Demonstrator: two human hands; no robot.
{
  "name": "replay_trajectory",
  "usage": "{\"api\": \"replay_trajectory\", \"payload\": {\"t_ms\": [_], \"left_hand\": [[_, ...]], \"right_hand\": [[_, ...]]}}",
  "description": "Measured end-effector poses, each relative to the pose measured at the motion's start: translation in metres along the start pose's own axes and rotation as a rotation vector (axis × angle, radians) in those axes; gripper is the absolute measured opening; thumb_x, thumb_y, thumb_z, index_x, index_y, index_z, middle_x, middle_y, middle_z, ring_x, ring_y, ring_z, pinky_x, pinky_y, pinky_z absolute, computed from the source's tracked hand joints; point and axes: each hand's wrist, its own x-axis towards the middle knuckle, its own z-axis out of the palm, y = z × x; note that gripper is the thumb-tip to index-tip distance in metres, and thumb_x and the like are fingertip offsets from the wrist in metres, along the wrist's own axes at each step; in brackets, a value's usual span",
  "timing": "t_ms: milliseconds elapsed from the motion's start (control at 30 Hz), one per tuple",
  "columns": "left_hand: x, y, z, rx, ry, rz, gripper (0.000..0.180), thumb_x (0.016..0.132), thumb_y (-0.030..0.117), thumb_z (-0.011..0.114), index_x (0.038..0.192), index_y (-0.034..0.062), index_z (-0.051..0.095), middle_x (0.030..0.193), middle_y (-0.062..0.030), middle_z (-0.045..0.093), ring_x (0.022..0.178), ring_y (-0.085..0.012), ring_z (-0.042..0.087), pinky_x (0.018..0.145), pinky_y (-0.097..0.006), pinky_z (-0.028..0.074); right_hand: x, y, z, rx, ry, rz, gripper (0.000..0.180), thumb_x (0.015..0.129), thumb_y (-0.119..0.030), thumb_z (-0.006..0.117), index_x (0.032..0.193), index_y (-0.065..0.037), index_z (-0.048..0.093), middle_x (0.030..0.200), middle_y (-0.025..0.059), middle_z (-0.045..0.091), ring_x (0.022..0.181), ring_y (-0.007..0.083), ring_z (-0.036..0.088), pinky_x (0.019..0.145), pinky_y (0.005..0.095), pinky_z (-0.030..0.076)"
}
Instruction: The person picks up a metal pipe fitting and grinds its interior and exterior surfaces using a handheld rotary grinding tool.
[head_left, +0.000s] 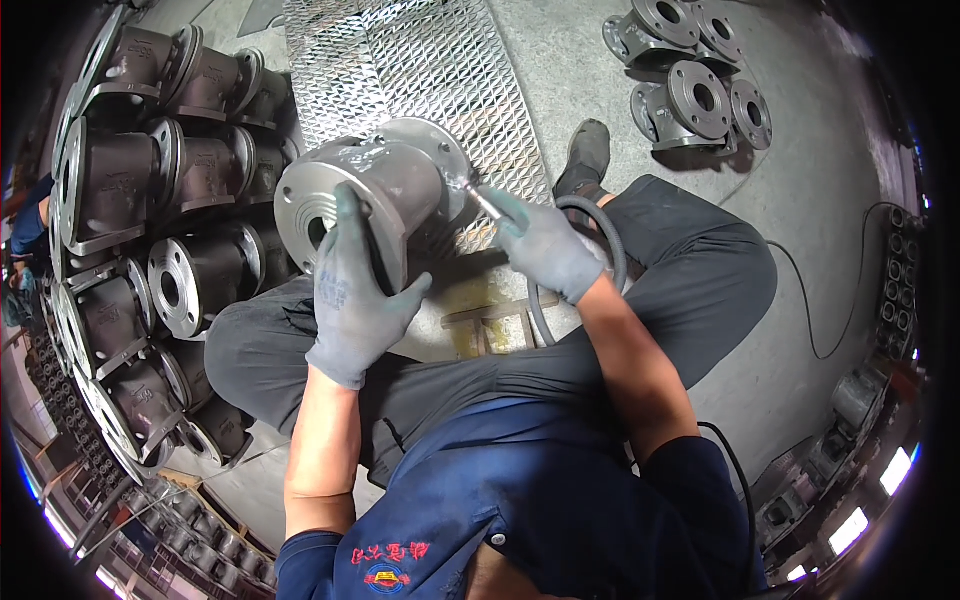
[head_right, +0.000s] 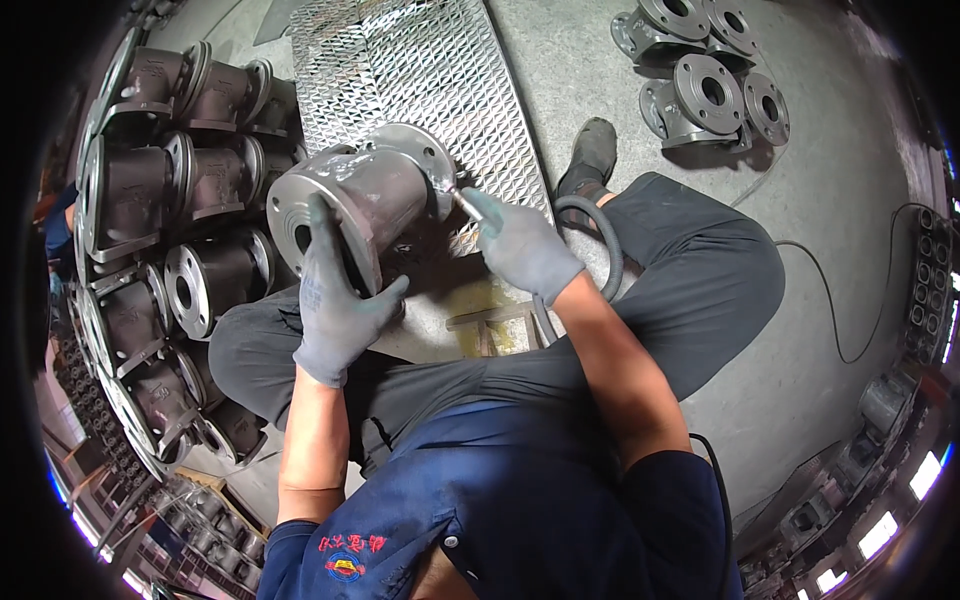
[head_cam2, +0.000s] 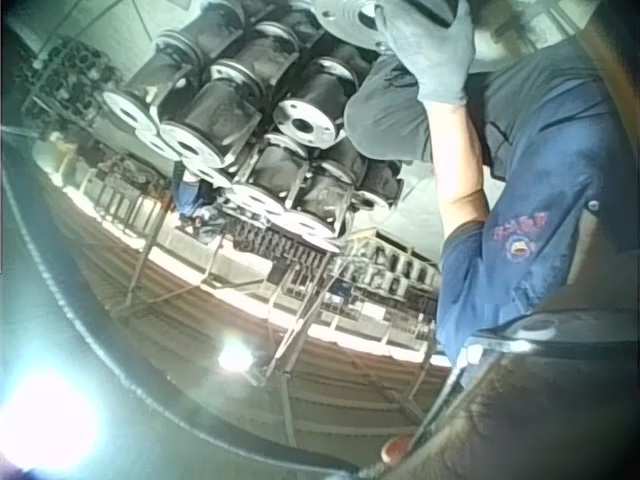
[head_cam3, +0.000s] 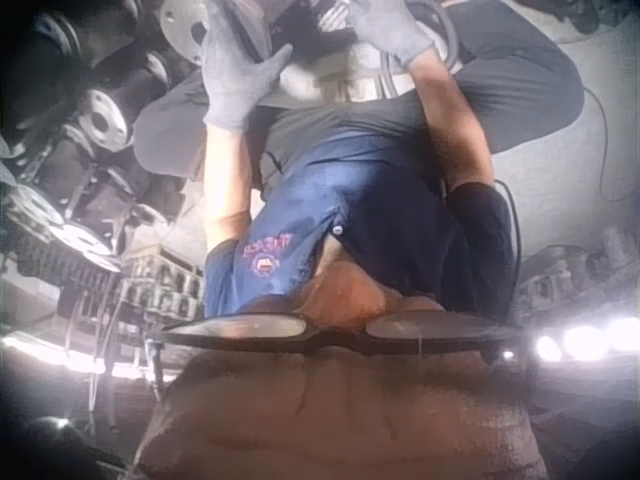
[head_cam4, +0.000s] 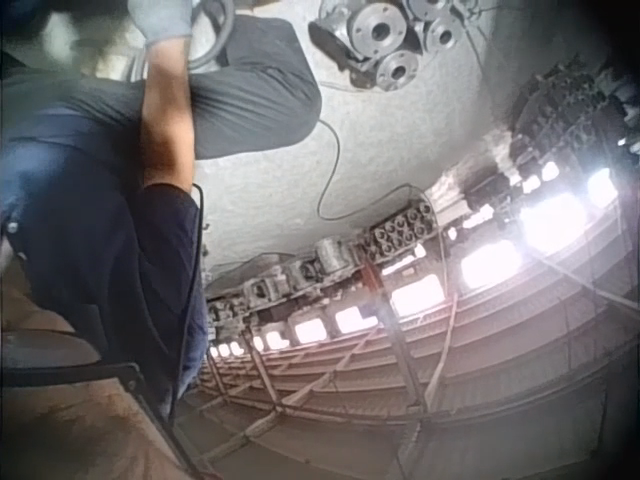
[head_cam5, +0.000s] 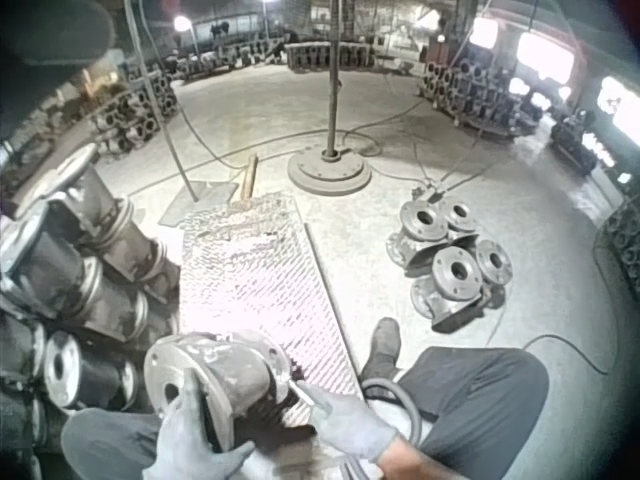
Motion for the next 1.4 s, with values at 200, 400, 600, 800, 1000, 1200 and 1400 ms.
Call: {"api": "replay_trajectory", "payload": {"t_ms": [200,400,600,800,1000,1200,1400], "left_hand": [[0.034,0.011,-0.005,-0.118,-0.146,-0.284,0.123,0.073,0.009,0.084,0.176,-0.0012,0.017,0.152,-0.0338,0.06,0.139,-0.0469,0.062,0.118,-0.048,0.05],[0.041,0.0,-0.027,-0.73,0.192,-0.5,0.104,0.08,0.004,0.086,0.169,-0.0086,0.033,0.147,-0.0211,0.065,0.123,-0.0249,0.07,0.106,-0.034,0.056],[-0.013,0.019,-0.017,-0.782,0.347,-0.598,0.109,0.09,0.004,0.085,0.174,-0.0104,0.017,0.151,-0.023,0.057,0.126,-0.0209,0.066,0.108,-0.031,0.054],[-0.054,-0.007,0.005,-0.635,0.429,-0.403,0.109,0.092,0.006,0.084,0.174,-0.0109,0.015,0.165,-0.0261,0.042,0.145,-0.0253,0.05,0.122,-0.034,0.04],[-0.06,-0.008,-0.001,-0.726,0.408,-0.513,0.112,0.09,0.009,0.087,0.172,-0.0151,0.014,0.179,-0.0289,0.026,0.164,-0.0277,0.029,0.134,-0.037,0.023],[-0.066,-0.011,0.0,-0.715,0.39,-0.47,0.105,0.095,-0.002,0.078,0.175,-0.0083,0.011,0.167,-0.0195,0.042,0.13,-0.0165,0.058,0.111,-0.03,0.051],[-0.069,-0.012,0.001,-0.875,0.399,-0.491,0.105,0.097,0.001,0.078,0.176,-0.0076,0.009,0.169,-0.0201,0.039,0.132,-0.0152,0.055,0.112,-0.029,0.05]], "right_hand": [[-0.009,-0.014,-0.015,0.101,0.064,0.115,0.06,0.106,-0.01,0.057,0.166,-0.01,0.052,0.12,0.0104,0.076,0.092,0.0127,0.069,0.082,0.0292,0.06],[-0.032,-0.037,-0.016,0.286,0.022,0.129,0.065,0.107,-0.002,0.051,0.171,-0.016,0.045,0.115,0.0077,0.073,0.082,0.0108,0.066,0.077,0.027,0.06],[-0.05,-0.052,-0.007,0.219,-0.087,0.164,0.061,0.109,-0.008,0.055,0.168,-0.02,0.048,0.116,0.0145,0.074,0.091,0.0215,0.071,0.086,0.0362,0.06],[-0.036,-0.058,0.019,-0.175,0.037,-0.079,0.06,0.101,-0.008,0.058,0.161,-0.016,0.053,0.11,0.0261,0.074,0.102,0.0447,0.073,0.094,0.0529,0.058],[-0.014,-0.07,0.03,-0.275,0.057,-0.119,0.055,0.106,-0.012,0.058,0.16,-0.019,0.057,0.119,0.0251,0.076,0.109,0.0444,0.074,0.097,0.0501,0.059],[0.008,-0.087,0.034,-0.4,0.047,-0.081,0.051,0.105,-0.012,0.059,0.156,-0.016,0.061,0.131,0.0227,0.075,0.116,0.0448,0.072,0.101,0.0484,0.06],[0.017,-0.098,0.018,-0.509,-0.056,-0.135,0.047,0.106,-0.017,0.057,0.152,-0.011,0.065,0.13,0.0245,0.074,0.117,0.0447,0.072,0.102,0.0493,0.059]]}}
